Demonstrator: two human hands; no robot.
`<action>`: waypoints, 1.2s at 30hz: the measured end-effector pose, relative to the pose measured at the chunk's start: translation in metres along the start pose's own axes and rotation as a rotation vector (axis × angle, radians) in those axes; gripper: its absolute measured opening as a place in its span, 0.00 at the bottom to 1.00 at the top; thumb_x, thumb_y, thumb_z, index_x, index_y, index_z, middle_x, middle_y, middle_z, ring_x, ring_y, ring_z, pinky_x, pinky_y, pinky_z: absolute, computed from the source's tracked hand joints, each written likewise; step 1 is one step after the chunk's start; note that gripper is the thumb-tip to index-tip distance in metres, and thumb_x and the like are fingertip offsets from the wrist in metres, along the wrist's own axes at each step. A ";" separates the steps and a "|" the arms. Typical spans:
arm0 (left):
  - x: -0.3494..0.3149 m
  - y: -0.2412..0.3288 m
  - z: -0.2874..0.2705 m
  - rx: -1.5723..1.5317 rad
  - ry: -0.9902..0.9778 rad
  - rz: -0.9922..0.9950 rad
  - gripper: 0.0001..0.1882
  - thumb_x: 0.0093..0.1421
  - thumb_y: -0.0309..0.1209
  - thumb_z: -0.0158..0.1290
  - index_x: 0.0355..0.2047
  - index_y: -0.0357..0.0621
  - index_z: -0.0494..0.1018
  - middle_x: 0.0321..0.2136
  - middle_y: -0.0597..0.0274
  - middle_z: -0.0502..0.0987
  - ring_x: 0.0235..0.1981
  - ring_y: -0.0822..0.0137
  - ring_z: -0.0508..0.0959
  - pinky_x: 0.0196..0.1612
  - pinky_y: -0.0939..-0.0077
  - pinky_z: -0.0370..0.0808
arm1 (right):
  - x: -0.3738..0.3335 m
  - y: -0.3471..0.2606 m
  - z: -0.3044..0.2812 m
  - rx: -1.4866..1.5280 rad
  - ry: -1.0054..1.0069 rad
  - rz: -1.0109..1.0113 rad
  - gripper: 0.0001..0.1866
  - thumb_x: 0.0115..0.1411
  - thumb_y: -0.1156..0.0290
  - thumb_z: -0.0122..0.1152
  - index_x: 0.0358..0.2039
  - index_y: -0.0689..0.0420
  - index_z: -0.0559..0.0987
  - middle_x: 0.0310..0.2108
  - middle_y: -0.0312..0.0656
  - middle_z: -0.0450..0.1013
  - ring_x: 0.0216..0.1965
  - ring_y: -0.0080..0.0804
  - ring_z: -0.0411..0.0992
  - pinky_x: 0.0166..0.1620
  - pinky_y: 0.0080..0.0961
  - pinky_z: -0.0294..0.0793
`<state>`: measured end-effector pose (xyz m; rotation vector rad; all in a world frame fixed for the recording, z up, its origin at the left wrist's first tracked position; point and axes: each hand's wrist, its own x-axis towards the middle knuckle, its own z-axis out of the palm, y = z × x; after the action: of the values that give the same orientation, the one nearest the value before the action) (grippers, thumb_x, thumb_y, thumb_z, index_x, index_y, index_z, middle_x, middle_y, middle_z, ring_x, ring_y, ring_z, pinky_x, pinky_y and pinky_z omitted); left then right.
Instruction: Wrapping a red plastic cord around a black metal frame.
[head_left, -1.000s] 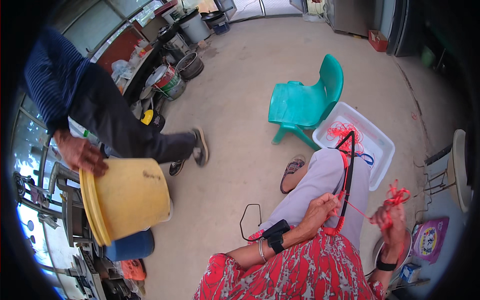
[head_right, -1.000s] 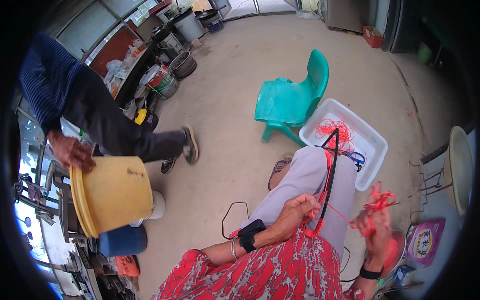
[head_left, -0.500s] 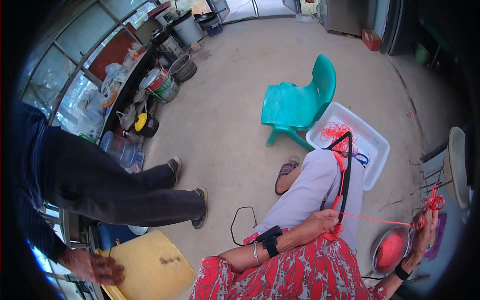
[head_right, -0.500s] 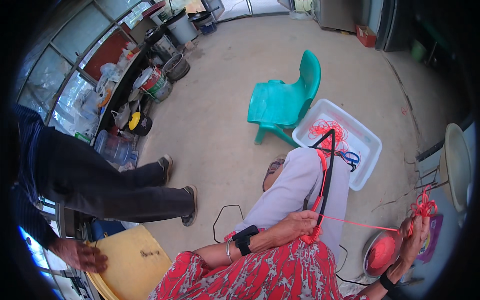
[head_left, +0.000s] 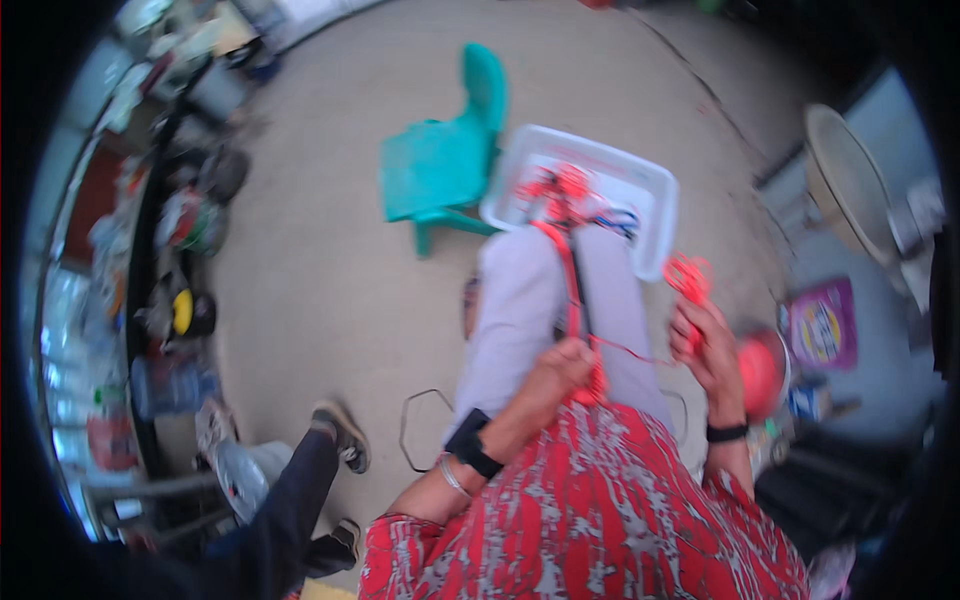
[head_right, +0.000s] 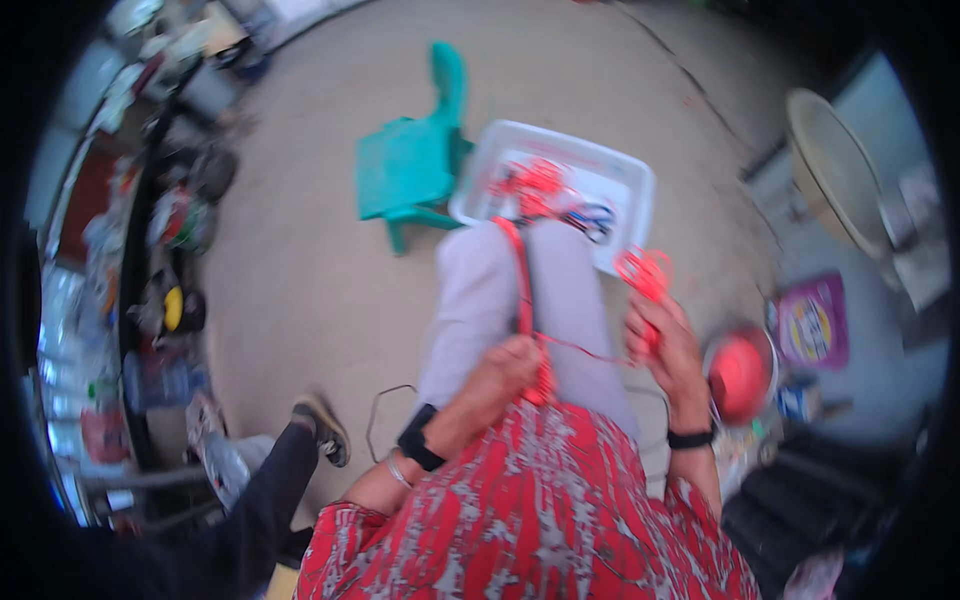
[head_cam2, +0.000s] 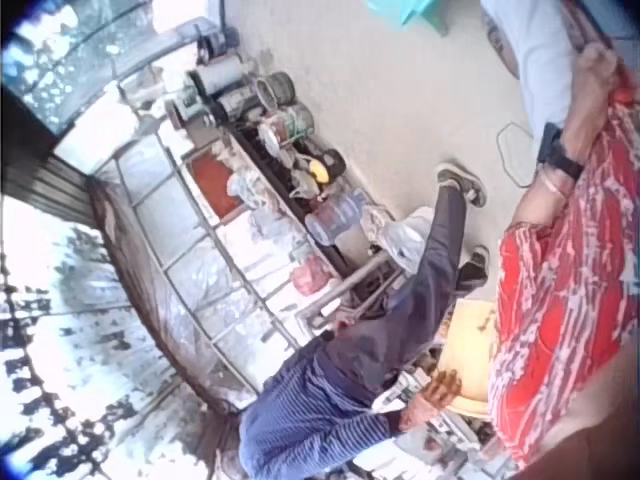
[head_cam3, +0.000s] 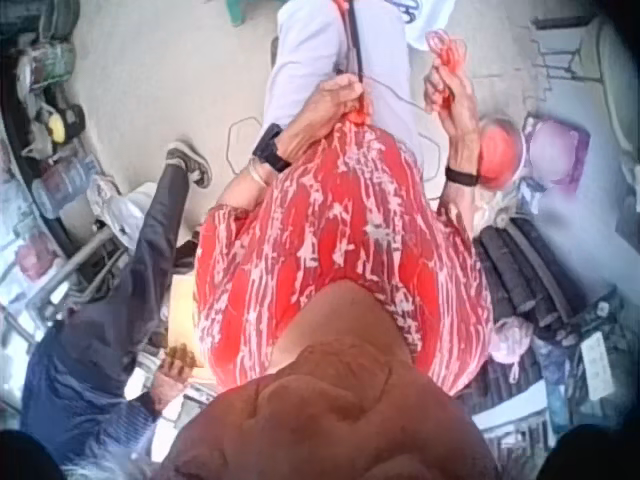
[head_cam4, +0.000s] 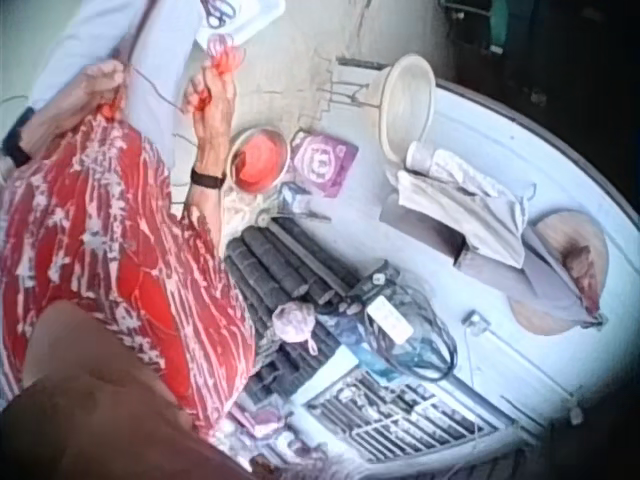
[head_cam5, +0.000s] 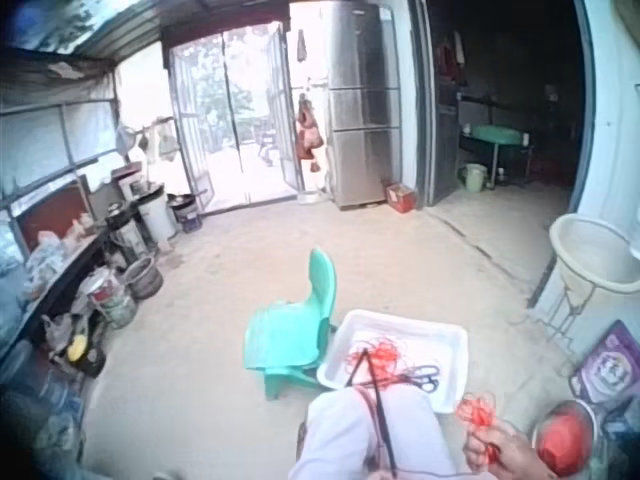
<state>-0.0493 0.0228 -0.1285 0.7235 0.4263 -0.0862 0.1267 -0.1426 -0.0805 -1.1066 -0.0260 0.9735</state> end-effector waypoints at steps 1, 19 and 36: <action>0.001 0.008 0.003 -0.003 0.023 0.011 0.11 0.67 0.37 0.46 0.36 0.41 0.68 0.26 0.56 0.77 0.24 0.65 0.78 0.30 0.75 0.76 | 0.001 0.003 0.001 0.093 -0.055 0.016 0.09 0.64 0.71 0.49 0.43 0.58 0.67 0.20 0.31 0.60 0.15 0.18 0.58 0.17 0.17 0.59; -0.003 0.018 0.034 -0.124 0.007 -0.056 0.14 0.68 0.38 0.43 0.42 0.39 0.66 0.25 0.52 0.75 0.23 0.59 0.78 0.31 0.72 0.75 | -0.030 0.028 0.022 -0.083 -0.089 0.195 0.07 0.62 0.67 0.55 0.30 0.56 0.73 0.13 0.26 0.57 0.13 0.14 0.54 0.17 0.16 0.53; -0.001 0.014 0.030 -0.255 -0.004 -0.126 0.17 0.69 0.41 0.40 0.38 0.38 0.67 0.19 0.51 0.74 0.17 0.60 0.74 0.25 0.70 0.72 | -0.072 0.008 0.045 0.025 -0.226 0.131 0.06 0.61 0.71 0.54 0.35 0.59 0.74 0.17 0.29 0.62 0.17 0.14 0.57 0.20 0.17 0.54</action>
<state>-0.0365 0.0130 -0.0992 0.4449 0.4688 -0.1488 0.0569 -0.1568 -0.0330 -0.9798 -0.1257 1.2105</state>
